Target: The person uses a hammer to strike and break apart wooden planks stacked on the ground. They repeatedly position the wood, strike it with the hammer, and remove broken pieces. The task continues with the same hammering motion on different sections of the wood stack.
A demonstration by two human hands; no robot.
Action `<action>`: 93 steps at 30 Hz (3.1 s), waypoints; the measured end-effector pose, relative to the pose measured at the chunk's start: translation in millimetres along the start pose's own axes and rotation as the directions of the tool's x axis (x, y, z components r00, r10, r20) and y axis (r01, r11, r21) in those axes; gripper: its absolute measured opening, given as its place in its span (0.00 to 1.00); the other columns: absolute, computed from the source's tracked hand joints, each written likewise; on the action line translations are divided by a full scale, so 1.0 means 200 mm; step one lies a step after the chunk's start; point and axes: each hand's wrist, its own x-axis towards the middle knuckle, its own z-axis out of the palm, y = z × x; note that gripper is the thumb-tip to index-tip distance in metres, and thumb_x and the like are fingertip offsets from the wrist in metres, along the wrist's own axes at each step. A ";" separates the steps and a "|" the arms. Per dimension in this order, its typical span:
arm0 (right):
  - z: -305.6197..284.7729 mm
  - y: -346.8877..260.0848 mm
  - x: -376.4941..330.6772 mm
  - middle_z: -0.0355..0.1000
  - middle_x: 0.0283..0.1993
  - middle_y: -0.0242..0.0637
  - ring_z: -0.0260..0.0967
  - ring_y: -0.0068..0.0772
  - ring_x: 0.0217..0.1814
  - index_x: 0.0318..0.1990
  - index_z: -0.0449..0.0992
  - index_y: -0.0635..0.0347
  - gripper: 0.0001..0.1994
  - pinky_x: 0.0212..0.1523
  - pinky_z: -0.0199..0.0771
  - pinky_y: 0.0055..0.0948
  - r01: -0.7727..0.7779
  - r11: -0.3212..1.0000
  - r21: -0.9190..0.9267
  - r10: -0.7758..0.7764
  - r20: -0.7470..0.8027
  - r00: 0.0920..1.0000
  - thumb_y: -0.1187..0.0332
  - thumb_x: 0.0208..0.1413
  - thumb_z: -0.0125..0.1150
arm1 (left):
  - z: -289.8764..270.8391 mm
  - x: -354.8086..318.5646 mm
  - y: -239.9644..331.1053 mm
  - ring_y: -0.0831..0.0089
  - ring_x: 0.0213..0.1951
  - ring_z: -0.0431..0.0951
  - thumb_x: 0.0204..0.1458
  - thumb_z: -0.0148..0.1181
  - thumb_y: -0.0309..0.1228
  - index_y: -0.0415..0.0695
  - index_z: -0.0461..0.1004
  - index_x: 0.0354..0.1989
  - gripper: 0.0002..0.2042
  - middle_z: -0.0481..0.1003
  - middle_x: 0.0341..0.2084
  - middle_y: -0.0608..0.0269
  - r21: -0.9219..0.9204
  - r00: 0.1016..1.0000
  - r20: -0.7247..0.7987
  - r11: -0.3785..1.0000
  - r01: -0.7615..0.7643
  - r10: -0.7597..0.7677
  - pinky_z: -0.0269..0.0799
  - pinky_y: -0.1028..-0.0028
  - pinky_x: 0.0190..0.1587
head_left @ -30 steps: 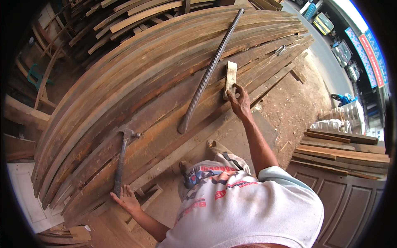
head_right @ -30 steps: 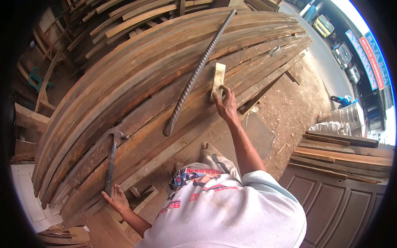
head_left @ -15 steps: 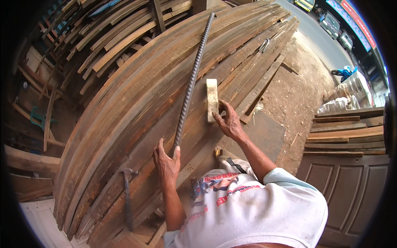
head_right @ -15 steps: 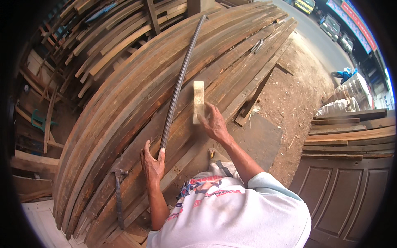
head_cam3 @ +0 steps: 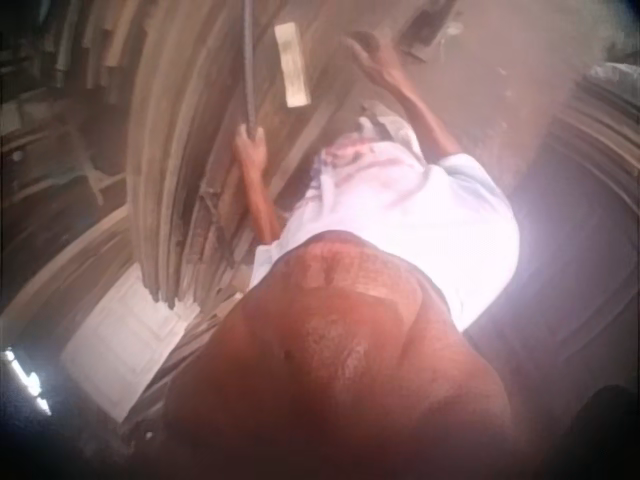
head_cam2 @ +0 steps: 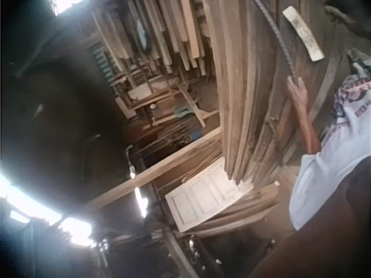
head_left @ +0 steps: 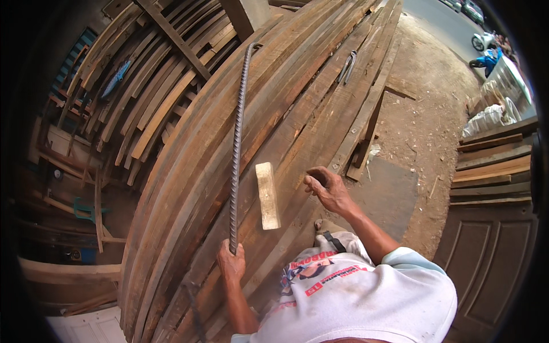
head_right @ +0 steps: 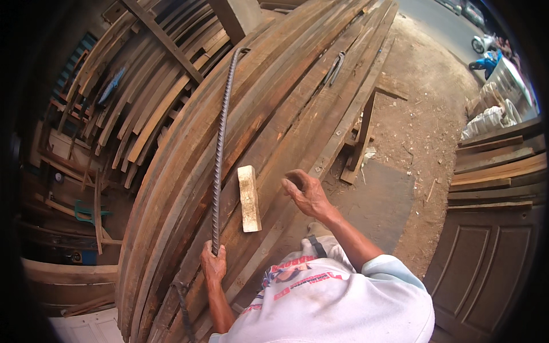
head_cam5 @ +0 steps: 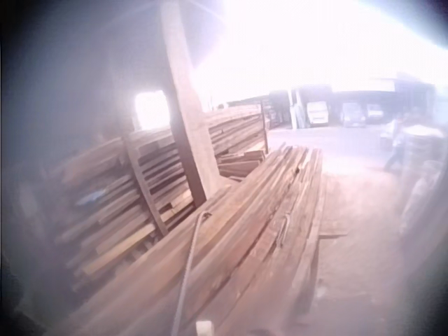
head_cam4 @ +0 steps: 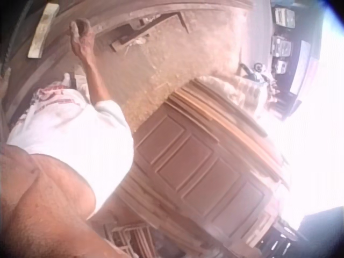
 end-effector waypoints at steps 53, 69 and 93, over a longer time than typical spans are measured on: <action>-1.11 -0.19 -0.47 0.56 0.18 0.30 0.53 0.25 0.18 0.36 0.69 0.62 0.25 0.26 0.61 0.28 -0.242 0.826 0.509 0.014 0.411 0.911 0.47 0.73 0.46 | 2.08 -1.37 0.54 0.45 0.52 0.78 0.52 0.63 0.27 0.45 0.77 0.45 0.12 0.78 0.46 0.47 -0.124 0.932 0.259 0.948 0.292 -0.254 0.74 0.53 0.53; -1.49 0.79 0.55 0.65 0.28 0.30 0.60 0.25 0.31 0.34 0.71 0.60 0.14 0.36 0.62 0.28 -0.246 0.902 0.355 0.150 0.277 0.949 0.58 0.64 0.53 | 1.65 -0.04 1.47 0.53 0.51 0.76 0.61 0.62 0.29 0.41 0.74 0.53 0.13 0.76 0.49 0.51 0.147 0.919 -0.333 0.974 -0.171 0.212 0.71 0.52 0.54; -1.68 1.39 1.71 0.69 0.68 0.51 0.65 0.48 0.70 0.67 0.67 0.69 0.37 0.69 0.64 0.41 -0.178 0.976 -0.127 0.161 -0.135 0.978 0.43 0.64 0.59 | 1.56 0.44 1.50 0.49 0.41 0.78 0.69 0.43 0.40 0.39 0.79 0.40 0.20 0.77 0.36 0.51 0.345 0.887 -0.434 0.939 0.002 0.158 0.72 0.52 0.45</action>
